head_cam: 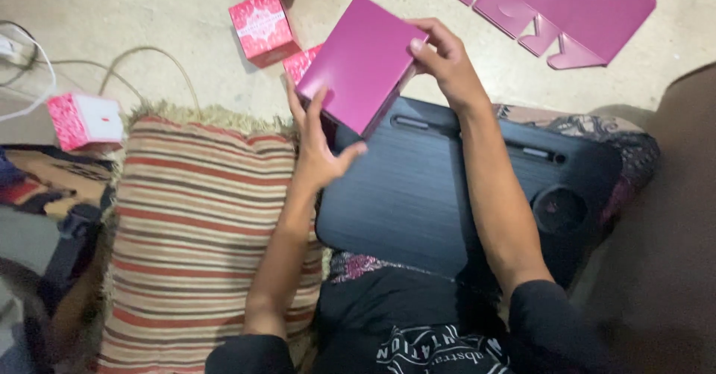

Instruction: The person sits on the floor and assembles small pink cardboard boxes by folding the flaps and tucking them into place. They repeatedly pick up flat box pieces, fold them into shape, and place the finished boxes on the floor.

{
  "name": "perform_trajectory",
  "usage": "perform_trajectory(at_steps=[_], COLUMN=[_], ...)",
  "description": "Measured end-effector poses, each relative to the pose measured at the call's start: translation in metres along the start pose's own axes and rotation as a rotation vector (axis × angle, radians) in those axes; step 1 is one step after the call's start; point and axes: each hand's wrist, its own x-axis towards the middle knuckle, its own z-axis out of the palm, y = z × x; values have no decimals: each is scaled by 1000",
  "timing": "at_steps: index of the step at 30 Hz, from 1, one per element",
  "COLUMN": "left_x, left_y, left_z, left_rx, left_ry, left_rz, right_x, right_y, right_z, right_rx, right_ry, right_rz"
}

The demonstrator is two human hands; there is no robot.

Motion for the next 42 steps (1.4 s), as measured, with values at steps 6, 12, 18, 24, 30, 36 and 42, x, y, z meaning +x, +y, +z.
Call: perform_trajectory(at_steps=[6, 12, 18, 24, 30, 36, 42], left_x=[4, 24, 47, 96, 82, 72, 128], left_y=[-5, -25, -106, -113, -192, -195, -84], left_z=[24, 4, -27, -7, 21, 15, 12], left_rx=[55, 151, 69, 317, 285, 326, 341], left_ry=[125, 385, 803, 912, 670, 708, 714], left_rz=[-47, -192, -520, -635, -769, -602, -559], right_x=[-1, -1, 2, 3, 6, 7, 4], right_y=[32, 23, -3, -7, -2, 11, -3], right_z=[-8, -1, 4, 3, 3, 7, -2], right_rx=[41, -14, -165, -291, -249, -253, -278], right_ry=[-26, 2, -96, -168, -165, -173, -202], right_rz=[-105, -8, 190, 175, 194, 218, 171])
